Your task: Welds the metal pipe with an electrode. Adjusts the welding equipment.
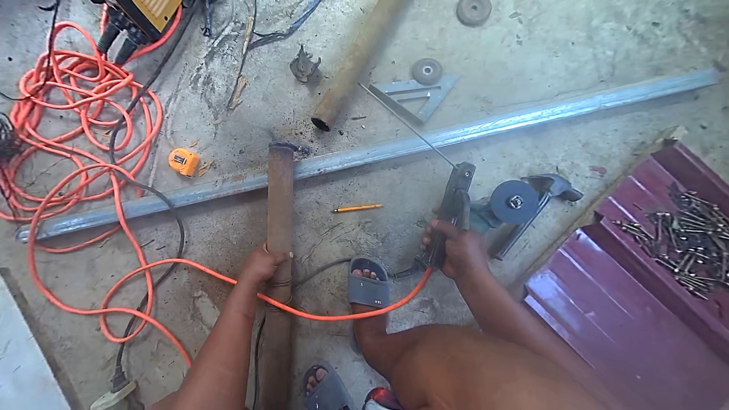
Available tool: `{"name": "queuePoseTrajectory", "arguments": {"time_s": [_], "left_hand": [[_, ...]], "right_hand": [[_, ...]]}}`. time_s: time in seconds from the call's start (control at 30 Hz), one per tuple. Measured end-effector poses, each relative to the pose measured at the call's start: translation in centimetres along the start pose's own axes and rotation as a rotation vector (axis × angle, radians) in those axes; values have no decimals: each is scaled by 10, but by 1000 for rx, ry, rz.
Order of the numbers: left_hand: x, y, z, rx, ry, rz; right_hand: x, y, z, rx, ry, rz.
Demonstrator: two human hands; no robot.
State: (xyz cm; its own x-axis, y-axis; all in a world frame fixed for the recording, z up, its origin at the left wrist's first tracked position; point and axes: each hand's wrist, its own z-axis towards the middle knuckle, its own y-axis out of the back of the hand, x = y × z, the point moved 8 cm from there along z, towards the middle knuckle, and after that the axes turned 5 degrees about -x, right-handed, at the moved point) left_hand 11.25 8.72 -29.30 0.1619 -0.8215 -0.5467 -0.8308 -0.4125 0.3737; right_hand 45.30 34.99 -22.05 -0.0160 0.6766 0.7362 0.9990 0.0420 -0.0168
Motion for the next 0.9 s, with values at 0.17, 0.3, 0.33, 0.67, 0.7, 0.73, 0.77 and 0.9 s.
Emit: {"name": "queuePoseTrajectory", "arguments": {"time_s": [0.17,0.3,0.33,0.67,0.7,0.73,0.77,0.9], "left_hand": [[-18,3,-30,-284,52,378],[-14,-1,-33,-441,117,510],[-15,-2,-32,-451,128,530],[-8,-2,-29,-381,142,447],[-8,-2,-29,-380,140,449],[-6,-3,-29,-372,139,441],[-4,-3,-29,-355,139,422],[7,-1,-28,-273,124,282]], "right_hand": [[3,-3,2,-48,13,8],[5,-2,2,-44,39,-7],[6,-3,2,-46,38,-18],[3,-14,1,-5,32,-27],[1,-14,2,-2,28,-28],[-2,-14,3,-3,20,-32],[-4,-14,4,-9,13,-32],[-5,-16,7,10,60,-97]]}}
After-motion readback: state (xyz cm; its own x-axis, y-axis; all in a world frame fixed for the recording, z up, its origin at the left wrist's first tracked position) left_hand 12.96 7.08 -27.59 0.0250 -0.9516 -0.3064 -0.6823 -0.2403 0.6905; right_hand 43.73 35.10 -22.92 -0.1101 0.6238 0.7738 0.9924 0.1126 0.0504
